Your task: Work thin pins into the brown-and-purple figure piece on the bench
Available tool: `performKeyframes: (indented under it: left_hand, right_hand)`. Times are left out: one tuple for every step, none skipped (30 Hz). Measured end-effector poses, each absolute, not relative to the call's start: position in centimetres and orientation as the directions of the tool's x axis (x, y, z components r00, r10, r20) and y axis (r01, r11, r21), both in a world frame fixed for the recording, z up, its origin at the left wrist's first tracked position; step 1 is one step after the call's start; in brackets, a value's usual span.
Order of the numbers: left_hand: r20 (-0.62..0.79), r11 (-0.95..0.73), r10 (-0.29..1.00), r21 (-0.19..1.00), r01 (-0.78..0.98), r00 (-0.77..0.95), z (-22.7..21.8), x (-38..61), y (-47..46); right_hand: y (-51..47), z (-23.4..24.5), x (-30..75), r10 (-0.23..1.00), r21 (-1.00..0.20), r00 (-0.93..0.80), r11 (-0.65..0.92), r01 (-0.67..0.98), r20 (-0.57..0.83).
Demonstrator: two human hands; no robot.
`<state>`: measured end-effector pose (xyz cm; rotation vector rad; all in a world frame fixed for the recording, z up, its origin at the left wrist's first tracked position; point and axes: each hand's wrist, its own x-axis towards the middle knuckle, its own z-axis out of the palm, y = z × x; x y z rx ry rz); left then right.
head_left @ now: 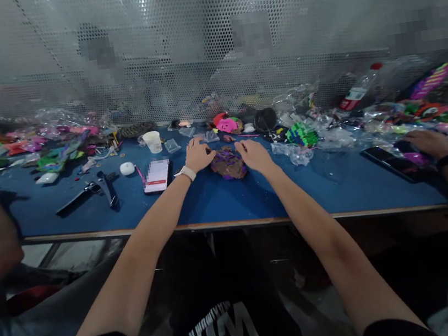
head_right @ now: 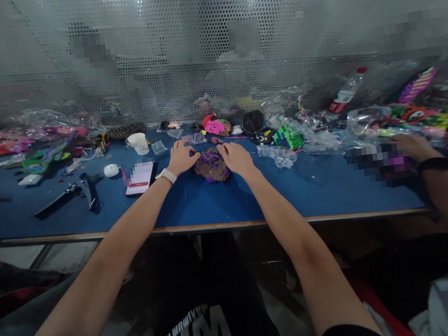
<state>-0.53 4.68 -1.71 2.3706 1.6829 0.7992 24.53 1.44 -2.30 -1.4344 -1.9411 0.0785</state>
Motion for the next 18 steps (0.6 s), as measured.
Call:
performKeyframes:
  left_hand:
    - [0.340,-0.362,0.913,0.416,0.834,0.227,-1.6,-0.4,4.8]
    - [0.330,-0.353,0.920,0.455,0.817,0.213,-1.5,-0.3,4.9]
    - [0.310,-0.344,0.929,0.514,0.786,0.204,-1.4,-0.2,5.0]
    - [0.283,-0.338,0.937,0.588,0.735,0.204,-1.4,-0.1,5.1]
    - [0.255,-0.331,0.943,0.669,0.665,0.213,-1.4,0.0,5.1]
    - [0.229,-0.318,0.948,0.750,0.580,0.223,-1.5,0.2,5.0]
    - [0.206,-0.293,0.952,0.824,0.485,0.224,-1.6,0.3,4.8]
    - [0.184,-0.254,0.960,0.887,0.387,0.209,-1.6,0.5,4.5]
    - [0.155,-0.204,0.970,0.936,0.286,0.187,-1.7,0.8,4.2]
    - [0.115,-0.148,0.978,0.972,0.185,0.177,-1.7,1.0,3.8]
    - [0.069,-0.088,0.979,0.992,0.092,0.192,-1.7,1.1,3.4]
    - [0.024,-0.029,0.972,0.999,0.015,0.233,-1.7,1.3,3.1]
    - [-0.011,0.024,0.958,0.999,-0.042,0.287,-1.6,1.4,2.7]
    - [-0.036,0.068,0.941,0.994,-0.084,0.338,-1.4,1.4,2.4]
    - [-0.052,0.103,0.925,0.988,-0.115,0.377,-1.2,1.5,2.2]
    - [-0.061,0.127,0.915,0.982,-0.140,0.398,-1.1,1.5,1.9]
    - [-0.065,0.143,0.912,0.976,-0.163,0.406,-0.9,1.5,1.8]
    - [-0.067,0.152,0.911,0.972,-0.180,0.407,-0.7,1.4,1.7]
  right_hand:
    - [1.6,-2.4,24.7,0.860,-0.448,-0.137,0.384,0.807,0.491]
    - [1.7,-2.5,24.8,0.863,-0.463,-0.142,0.390,0.796,0.484]
    - [1.8,-2.6,24.9,0.865,-0.489,-0.138,0.397,0.777,0.483]
    - [1.8,-2.6,25.0,0.865,-0.527,-0.125,0.404,0.748,0.486]
    - [1.9,-2.6,25.1,0.865,-0.572,-0.105,0.410,0.710,0.490]
    - [2.0,-2.6,25.1,0.866,-0.618,-0.080,0.415,0.668,0.494]
    - [2.1,-2.5,25.2,0.867,-0.657,-0.056,0.416,0.629,0.496]
    - [2.2,-2.5,25.3,0.868,-0.684,-0.035,0.415,0.601,0.496]
    - [2.3,-2.5,25.5,0.869,-0.700,-0.021,0.412,0.584,0.494]
    - [2.3,-2.5,25.6,0.872,-0.709,-0.012,0.406,0.576,0.490]
    - [2.4,-2.5,25.7,0.874,-0.714,-0.005,0.400,0.575,0.486]
    - [2.4,-2.5,25.9,0.877,-0.717,0.000,0.394,0.575,0.481]
    - [2.5,-2.5,26.0,0.879,-0.722,0.004,0.388,0.573,0.476]
    - [2.6,-2.5,26.1,0.881,-0.729,0.013,0.384,0.567,0.474]
    - [2.6,-2.5,26.2,0.880,-0.737,0.027,0.381,0.559,0.475]
    - [2.7,-2.6,26.3,0.874,-0.743,0.044,0.384,0.549,0.484]
    - [2.8,-2.6,26.4,0.864,-0.744,0.062,0.392,0.541,0.500]
    - [2.9,-2.7,26.4,0.851,-0.742,0.079,0.403,0.535,0.519]
